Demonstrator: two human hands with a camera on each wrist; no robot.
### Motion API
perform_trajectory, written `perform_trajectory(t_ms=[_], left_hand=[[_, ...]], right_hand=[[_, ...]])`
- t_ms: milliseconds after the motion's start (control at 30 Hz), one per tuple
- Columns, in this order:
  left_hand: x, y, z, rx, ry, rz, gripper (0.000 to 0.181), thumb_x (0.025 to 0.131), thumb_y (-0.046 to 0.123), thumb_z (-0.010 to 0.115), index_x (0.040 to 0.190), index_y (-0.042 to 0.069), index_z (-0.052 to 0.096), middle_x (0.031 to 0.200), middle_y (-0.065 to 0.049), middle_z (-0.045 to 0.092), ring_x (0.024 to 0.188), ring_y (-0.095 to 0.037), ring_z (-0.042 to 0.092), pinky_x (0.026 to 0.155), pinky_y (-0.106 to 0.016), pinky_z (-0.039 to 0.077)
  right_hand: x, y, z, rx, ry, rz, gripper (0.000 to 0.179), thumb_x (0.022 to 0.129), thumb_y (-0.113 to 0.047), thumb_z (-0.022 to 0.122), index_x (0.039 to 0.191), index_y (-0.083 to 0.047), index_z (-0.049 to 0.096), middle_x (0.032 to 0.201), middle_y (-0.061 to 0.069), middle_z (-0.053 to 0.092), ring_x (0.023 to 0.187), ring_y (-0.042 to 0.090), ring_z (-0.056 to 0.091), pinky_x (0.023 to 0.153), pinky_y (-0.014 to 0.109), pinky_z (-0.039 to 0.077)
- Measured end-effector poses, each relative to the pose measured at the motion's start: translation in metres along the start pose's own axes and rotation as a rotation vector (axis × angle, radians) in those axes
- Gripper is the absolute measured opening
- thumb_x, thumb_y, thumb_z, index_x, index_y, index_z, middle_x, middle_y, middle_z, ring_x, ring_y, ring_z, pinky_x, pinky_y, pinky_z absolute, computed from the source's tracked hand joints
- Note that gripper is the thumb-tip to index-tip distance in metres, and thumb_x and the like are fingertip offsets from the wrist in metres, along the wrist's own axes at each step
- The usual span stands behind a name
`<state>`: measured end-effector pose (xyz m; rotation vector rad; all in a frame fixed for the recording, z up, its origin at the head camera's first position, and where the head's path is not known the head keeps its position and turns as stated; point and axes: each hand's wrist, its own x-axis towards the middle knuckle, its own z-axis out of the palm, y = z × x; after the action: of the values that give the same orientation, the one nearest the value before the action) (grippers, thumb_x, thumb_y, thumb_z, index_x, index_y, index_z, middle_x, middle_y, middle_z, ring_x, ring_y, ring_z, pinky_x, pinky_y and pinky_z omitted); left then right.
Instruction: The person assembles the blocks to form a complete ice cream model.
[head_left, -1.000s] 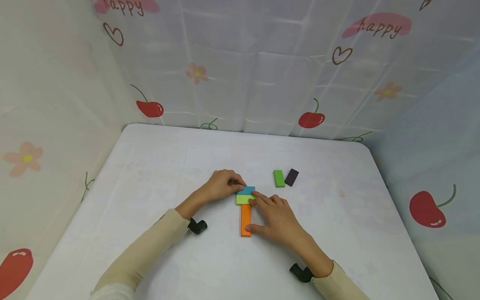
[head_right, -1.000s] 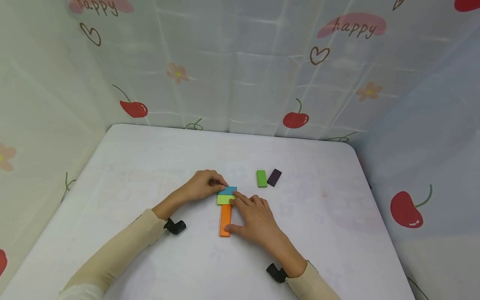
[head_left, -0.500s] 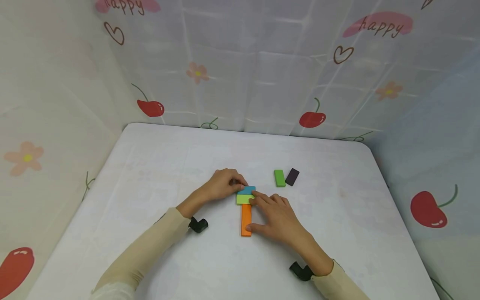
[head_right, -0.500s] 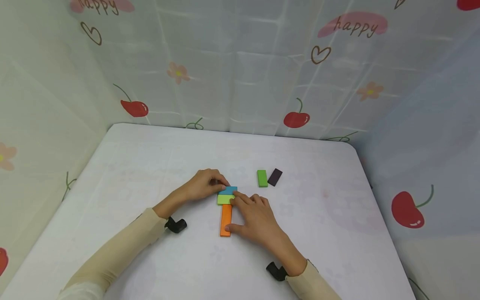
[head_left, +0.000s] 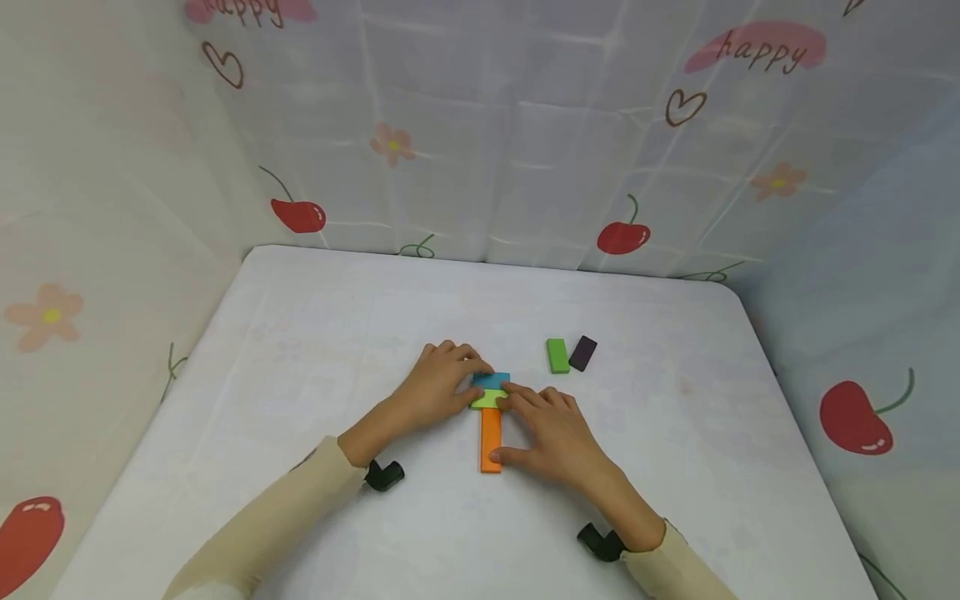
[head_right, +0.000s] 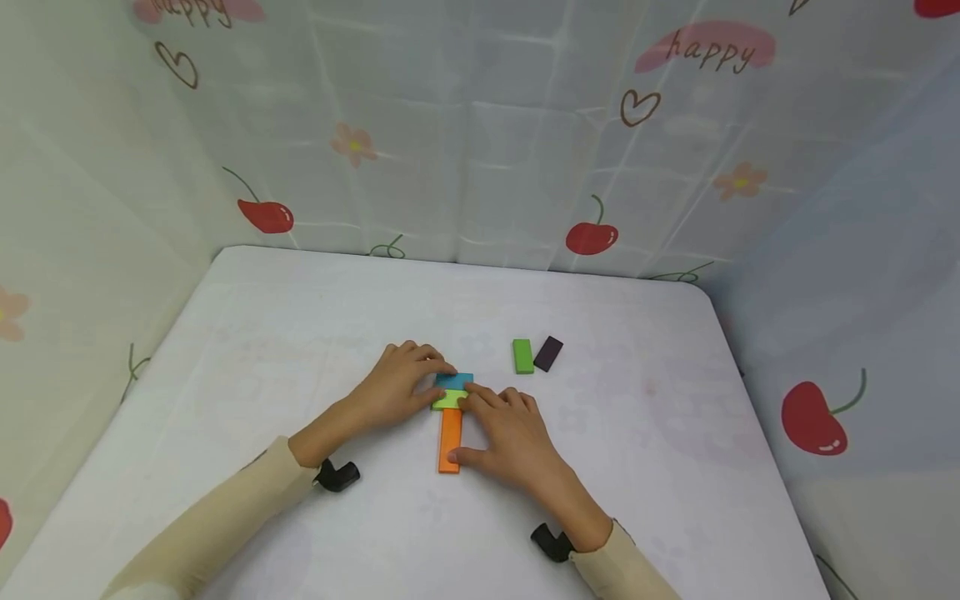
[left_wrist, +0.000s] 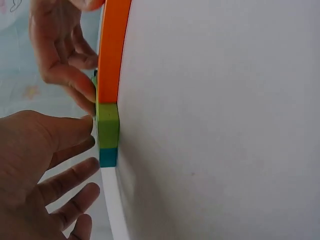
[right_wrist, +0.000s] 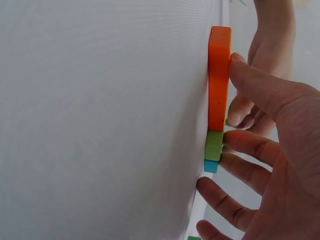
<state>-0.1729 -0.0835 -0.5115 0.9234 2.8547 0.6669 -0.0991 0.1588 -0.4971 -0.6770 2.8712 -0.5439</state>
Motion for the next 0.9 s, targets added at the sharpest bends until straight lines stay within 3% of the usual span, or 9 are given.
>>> perform_trajectory(t_ms=[167,300,500,667,900], left_hand=[[-0.032,0.014,0.001,0.074,-0.007,0.038,0.051,0.098,0.056,0.075,0.138,0.024,0.072,0.152,0.0,0.064,0.134,-0.023,0.054,0.108,-0.045,0.041],[-0.046,0.022,0.004,0.093,-0.026,0.059,0.07,0.093,0.069,0.073,0.142,0.02,0.067,0.162,-0.006,0.057,0.144,-0.026,0.049,0.112,-0.046,0.04],[-0.046,0.026,0.008,0.117,-0.031,0.053,0.069,0.092,0.071,0.072,0.138,0.02,0.065,0.161,-0.003,0.057,0.144,-0.024,0.047,0.111,-0.043,0.039],[-0.043,0.029,0.008,0.154,-0.041,0.056,0.066,0.091,0.069,0.075,0.133,0.02,0.064,0.158,-0.003,0.057,0.142,-0.024,0.047,0.109,-0.043,0.039],[-0.041,0.03,0.009,0.153,-0.048,0.045,0.068,0.089,0.068,0.077,0.14,0.024,0.063,0.158,-0.001,0.057,0.141,-0.022,0.048,0.108,-0.041,0.038]], right_hand=[[0.001,0.001,0.003,-0.01,0.01,-0.011,0.071,0.085,-0.063,0.084,0.143,-0.027,0.065,0.167,-0.006,0.051,0.13,0.028,0.057,0.118,0.06,0.039],[0.002,0.002,0.004,-0.019,0.022,-0.014,0.069,0.085,-0.062,0.085,0.141,-0.027,0.066,0.166,-0.006,0.053,0.129,0.029,0.058,0.117,0.06,0.039],[0.002,0.005,0.004,-0.014,0.026,-0.035,0.066,0.088,-0.061,0.082,0.142,-0.027,0.066,0.166,-0.006,0.053,0.129,0.029,0.058,0.115,0.06,0.04],[0.0,0.009,0.002,0.02,0.04,-0.068,0.059,0.094,-0.05,0.08,0.146,-0.027,0.066,0.166,-0.005,0.053,0.121,0.024,0.059,0.113,0.059,0.041],[0.0,0.015,0.004,0.051,0.061,-0.099,0.047,0.101,-0.04,0.074,0.145,-0.026,0.067,0.165,-0.004,0.054,0.116,0.024,0.059,0.113,0.058,0.039]])
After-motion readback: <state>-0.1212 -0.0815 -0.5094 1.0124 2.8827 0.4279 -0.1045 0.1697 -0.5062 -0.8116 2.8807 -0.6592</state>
